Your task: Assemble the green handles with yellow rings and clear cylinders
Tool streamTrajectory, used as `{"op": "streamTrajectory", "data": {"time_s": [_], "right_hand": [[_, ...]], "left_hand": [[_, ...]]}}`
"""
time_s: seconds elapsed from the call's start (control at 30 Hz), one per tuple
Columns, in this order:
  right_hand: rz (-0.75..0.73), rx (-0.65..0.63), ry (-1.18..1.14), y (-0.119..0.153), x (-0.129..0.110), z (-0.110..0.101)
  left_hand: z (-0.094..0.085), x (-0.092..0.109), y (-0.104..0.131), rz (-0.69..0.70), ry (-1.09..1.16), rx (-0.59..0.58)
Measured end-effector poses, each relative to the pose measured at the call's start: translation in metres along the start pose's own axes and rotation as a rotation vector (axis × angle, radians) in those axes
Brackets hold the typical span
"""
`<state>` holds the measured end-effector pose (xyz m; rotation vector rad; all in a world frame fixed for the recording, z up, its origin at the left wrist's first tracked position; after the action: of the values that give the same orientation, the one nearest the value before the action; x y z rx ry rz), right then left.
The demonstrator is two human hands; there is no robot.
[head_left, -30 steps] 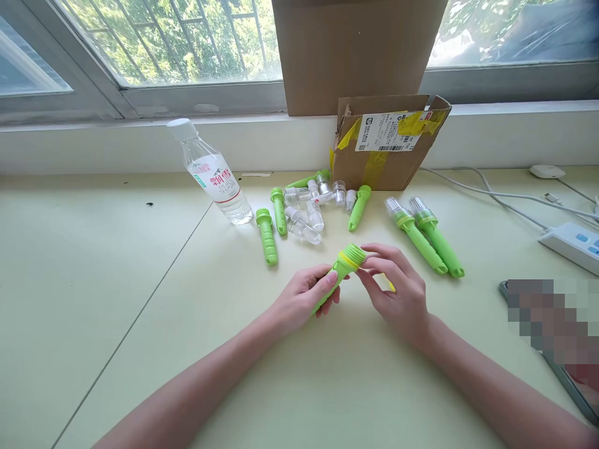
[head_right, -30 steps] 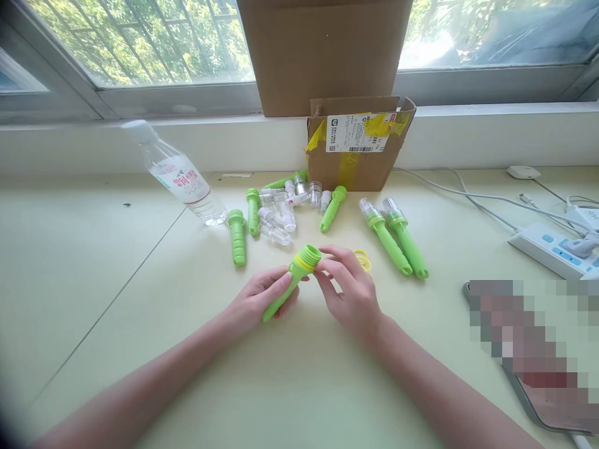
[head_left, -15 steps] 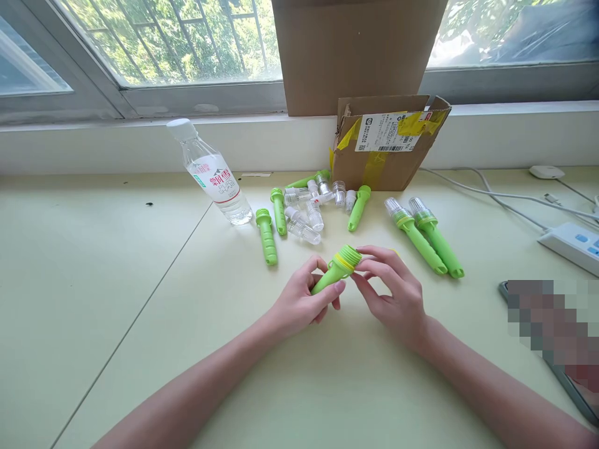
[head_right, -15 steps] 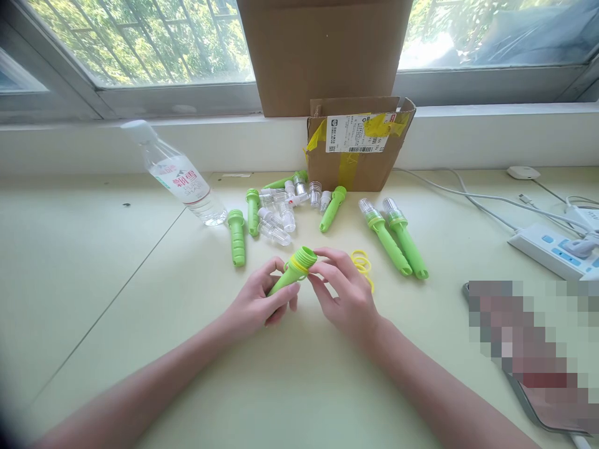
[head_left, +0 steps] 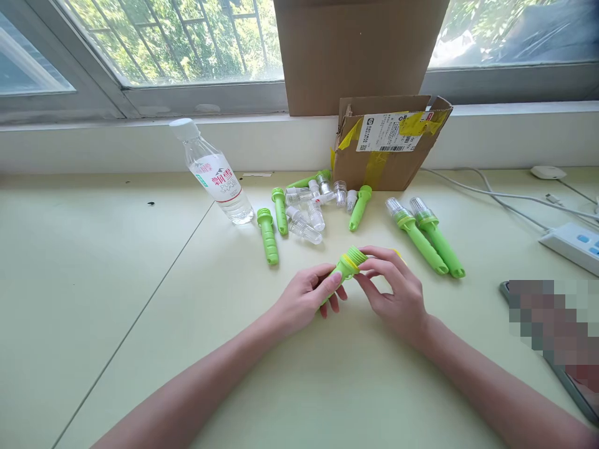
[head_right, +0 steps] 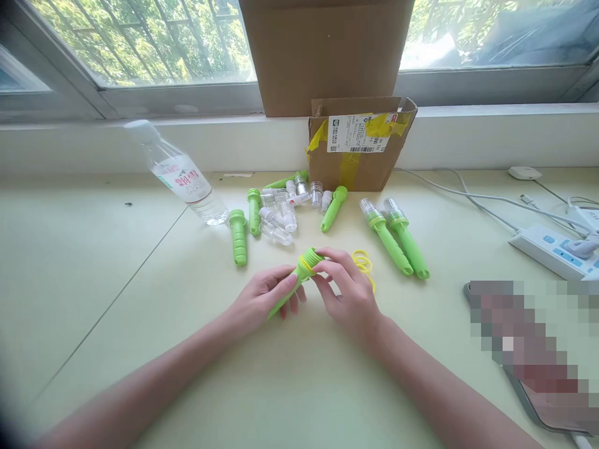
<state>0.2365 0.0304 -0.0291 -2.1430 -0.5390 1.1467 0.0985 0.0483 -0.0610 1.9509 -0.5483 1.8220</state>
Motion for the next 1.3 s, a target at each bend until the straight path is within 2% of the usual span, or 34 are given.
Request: {"op": "streamTrajectory", "data": {"time_s": [0.33, 0.53, 0.77, 0.9, 1.3], "right_hand": [[-0.004, 0.007, -0.003, -0.0026, -0.0021, -0.0008], [-0.026, 0.025, 0.002, -0.0021, -0.0016, -0.0024], [-0.025, 0.023, -0.007, 0.0, 0.0001, -0.0037], [-0.017, 0.016, -0.017, 0.0, -0.0012, -0.0036], [-0.012, 0.029, -0.03, -0.0027, -0.0055, -0.0029]], "left_hand": [[0.0001, -0.0008, 0.0012, -0.043, -0.014, -0.048], [-0.002, -0.0022, 0.0025, -0.1, -0.008, -0.004], [-0.004, -0.004, 0.0002, -0.03, 0.003, 0.033], [-0.0019, -0.0018, -0.0005, 0.009, 0.015, 0.004], [-0.0012, -0.0062, 0.0005, -0.034, 0.053, -0.032]]}}
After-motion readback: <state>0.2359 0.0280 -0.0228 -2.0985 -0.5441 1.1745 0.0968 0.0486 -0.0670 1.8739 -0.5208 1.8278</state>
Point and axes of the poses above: each hand's wrist, its own y-axis away from the middle knuckle, its own z-axis out of the palm, x = y × z, the point moved 7 cm from there along -y, towards the middle knuckle, and after that the axes turned 7 degrees about z, right-handed, at the moved point
